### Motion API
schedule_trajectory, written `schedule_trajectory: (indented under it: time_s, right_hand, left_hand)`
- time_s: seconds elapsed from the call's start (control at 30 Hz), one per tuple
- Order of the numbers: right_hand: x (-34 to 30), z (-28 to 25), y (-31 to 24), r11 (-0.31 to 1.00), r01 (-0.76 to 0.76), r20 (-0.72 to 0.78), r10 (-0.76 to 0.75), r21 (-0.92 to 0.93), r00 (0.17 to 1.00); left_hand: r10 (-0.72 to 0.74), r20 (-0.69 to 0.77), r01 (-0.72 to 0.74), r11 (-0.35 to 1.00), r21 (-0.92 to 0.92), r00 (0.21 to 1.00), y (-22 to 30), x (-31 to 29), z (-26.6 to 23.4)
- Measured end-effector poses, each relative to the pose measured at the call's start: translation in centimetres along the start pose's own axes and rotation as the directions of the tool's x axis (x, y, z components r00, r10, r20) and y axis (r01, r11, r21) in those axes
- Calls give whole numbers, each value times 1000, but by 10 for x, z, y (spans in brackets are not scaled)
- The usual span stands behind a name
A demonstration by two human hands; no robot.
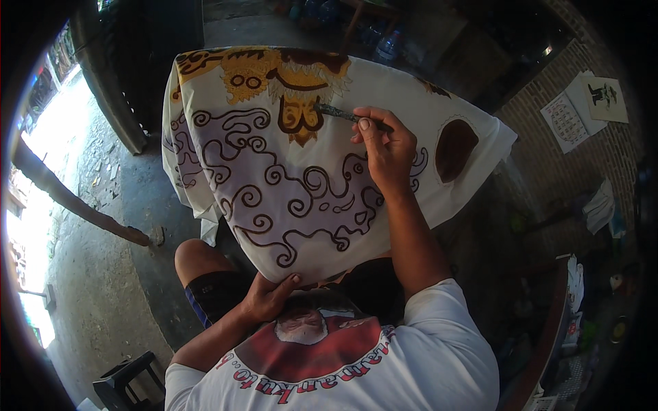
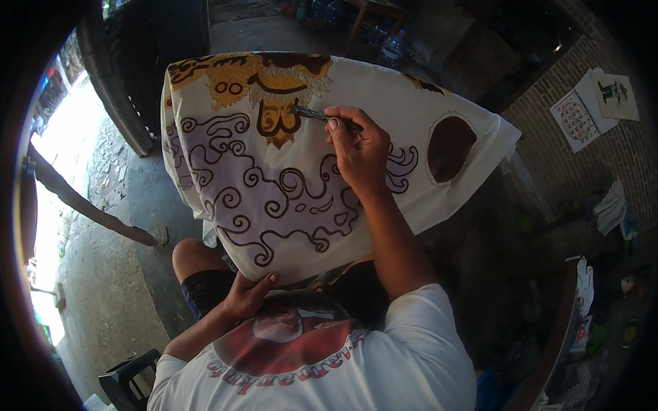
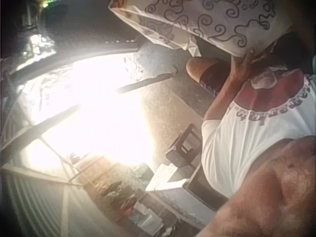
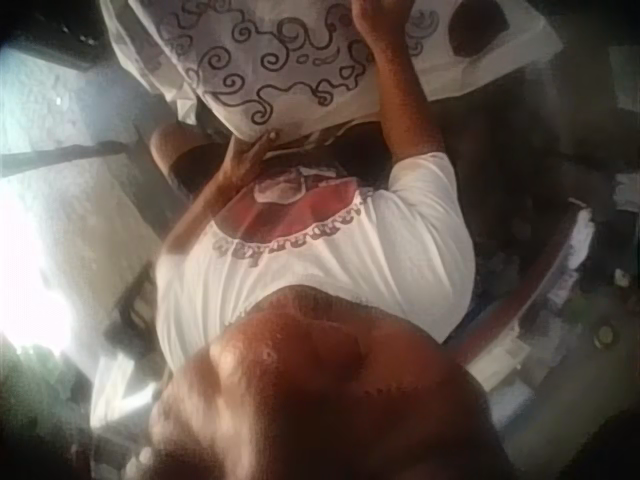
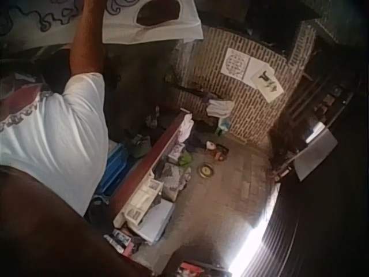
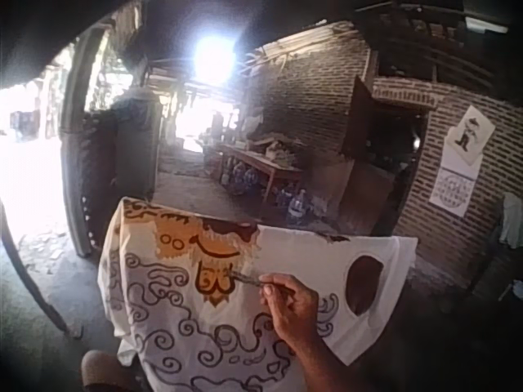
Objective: Apply wax or dye to a batik fabric using a canting tool or brush.
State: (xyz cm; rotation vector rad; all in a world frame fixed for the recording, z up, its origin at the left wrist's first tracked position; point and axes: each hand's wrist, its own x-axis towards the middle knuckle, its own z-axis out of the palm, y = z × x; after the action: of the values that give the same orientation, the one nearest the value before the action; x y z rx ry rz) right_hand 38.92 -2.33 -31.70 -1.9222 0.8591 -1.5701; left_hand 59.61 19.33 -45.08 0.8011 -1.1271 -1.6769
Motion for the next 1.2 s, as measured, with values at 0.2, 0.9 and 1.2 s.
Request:
schedule_trajectory:
  time_s: [0.2,0.9,1.2]
  right_hand:
    - [-2,-1,4,1000,-6,20,6,-1,1000]
    - [-10,-4,-5,999,-34,44,33,26,999]
    - [-10,-2,0,999,-32,69,33,-17,997]
  left_hand:
    - [12,-10,-12,1000,1,1000,1,1,1]
    - [9,-3,-9,1000,-24,1000,1,0,1]
    - [5,-5,-5,1000,3,1000,0,1,1]
